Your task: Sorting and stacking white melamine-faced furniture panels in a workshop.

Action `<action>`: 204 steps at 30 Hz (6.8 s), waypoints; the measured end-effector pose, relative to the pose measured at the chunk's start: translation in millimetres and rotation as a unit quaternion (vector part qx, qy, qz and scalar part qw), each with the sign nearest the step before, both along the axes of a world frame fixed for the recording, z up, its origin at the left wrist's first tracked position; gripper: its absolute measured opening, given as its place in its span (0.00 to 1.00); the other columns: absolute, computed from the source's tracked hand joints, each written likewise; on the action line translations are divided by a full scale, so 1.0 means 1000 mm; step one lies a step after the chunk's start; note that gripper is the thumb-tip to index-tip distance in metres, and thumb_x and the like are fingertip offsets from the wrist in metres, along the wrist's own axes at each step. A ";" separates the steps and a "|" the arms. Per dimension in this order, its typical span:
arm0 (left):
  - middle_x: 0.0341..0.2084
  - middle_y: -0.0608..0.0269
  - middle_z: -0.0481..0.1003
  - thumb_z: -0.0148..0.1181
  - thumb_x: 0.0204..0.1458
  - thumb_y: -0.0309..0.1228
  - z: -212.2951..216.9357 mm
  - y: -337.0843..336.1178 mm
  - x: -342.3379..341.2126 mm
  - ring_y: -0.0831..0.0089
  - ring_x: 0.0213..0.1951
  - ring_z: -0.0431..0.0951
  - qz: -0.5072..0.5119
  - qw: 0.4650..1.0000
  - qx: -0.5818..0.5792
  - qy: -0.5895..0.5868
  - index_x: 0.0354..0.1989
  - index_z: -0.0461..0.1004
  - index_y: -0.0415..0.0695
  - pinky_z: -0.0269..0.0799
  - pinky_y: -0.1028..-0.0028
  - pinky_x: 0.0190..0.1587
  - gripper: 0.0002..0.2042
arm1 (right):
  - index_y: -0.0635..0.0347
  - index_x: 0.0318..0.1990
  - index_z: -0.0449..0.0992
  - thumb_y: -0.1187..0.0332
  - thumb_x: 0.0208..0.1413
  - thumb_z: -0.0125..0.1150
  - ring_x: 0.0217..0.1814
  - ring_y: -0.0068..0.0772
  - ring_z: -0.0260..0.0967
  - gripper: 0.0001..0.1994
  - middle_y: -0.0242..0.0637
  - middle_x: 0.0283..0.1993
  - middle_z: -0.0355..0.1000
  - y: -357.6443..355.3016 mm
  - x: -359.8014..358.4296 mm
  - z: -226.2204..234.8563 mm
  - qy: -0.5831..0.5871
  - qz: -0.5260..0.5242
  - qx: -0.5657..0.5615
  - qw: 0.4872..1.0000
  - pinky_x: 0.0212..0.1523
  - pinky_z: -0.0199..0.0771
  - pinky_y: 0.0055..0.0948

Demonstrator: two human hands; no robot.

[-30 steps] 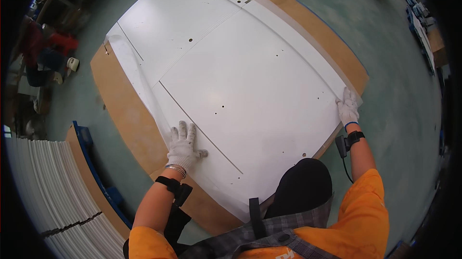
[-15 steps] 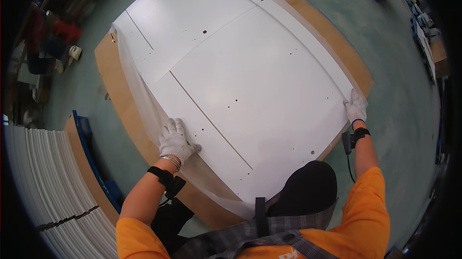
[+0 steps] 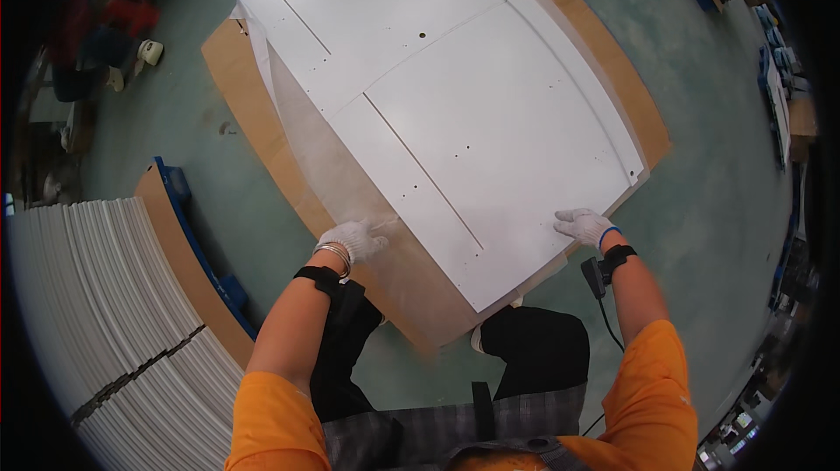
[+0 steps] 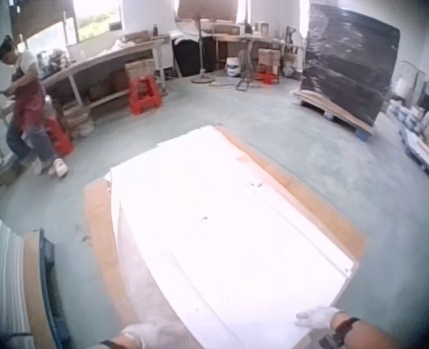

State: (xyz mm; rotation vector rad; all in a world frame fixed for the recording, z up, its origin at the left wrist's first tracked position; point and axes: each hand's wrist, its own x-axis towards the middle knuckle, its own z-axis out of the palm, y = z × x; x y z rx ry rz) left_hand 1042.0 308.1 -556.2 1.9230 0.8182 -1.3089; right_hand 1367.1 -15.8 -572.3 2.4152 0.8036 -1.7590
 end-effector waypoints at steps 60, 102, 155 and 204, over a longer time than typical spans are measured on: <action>0.64 0.50 0.54 0.53 0.53 0.50 0.592 -0.476 -0.745 0.53 0.66 0.51 0.639 0.517 0.566 -0.065 0.64 0.54 0.41 0.49 0.63 0.66 0.35 | 0.62 0.48 0.75 0.55 0.57 0.47 0.45 0.40 0.73 0.21 0.44 0.45 0.75 0.115 -0.596 0.353 0.032 0.451 0.123 0.884 0.48 0.71 0.32; 0.66 0.56 0.51 0.50 0.55 0.47 0.561 -0.342 -0.813 0.53 0.65 0.52 0.428 0.597 0.661 0.156 0.66 0.51 0.46 0.44 0.53 0.64 0.33 | 0.64 0.45 0.75 0.51 0.57 0.39 0.55 0.54 0.65 0.25 0.53 0.50 0.70 -0.019 -0.579 0.319 -0.074 0.257 0.142 0.953 0.56 0.63 0.42; 0.64 0.56 0.55 0.41 0.56 0.55 0.552 -0.351 -0.824 0.53 0.66 0.50 0.444 0.573 0.682 0.097 0.65 0.56 0.46 0.34 0.50 0.67 0.33 | 0.62 0.27 0.73 0.57 0.53 0.47 0.23 0.33 0.64 0.16 0.36 0.23 0.67 0.015 -0.622 0.331 0.041 0.234 0.222 0.946 0.26 0.65 0.33; 0.65 0.56 0.54 0.40 0.57 0.55 0.544 -0.350 -0.827 0.53 0.65 0.52 0.410 0.571 0.696 0.146 0.65 0.54 0.46 0.39 0.52 0.66 0.33 | 0.67 0.31 0.75 0.50 0.56 0.42 0.35 0.48 0.71 0.25 0.48 0.29 0.74 0.008 -0.638 0.344 -0.021 0.217 0.124 0.968 0.39 0.68 0.40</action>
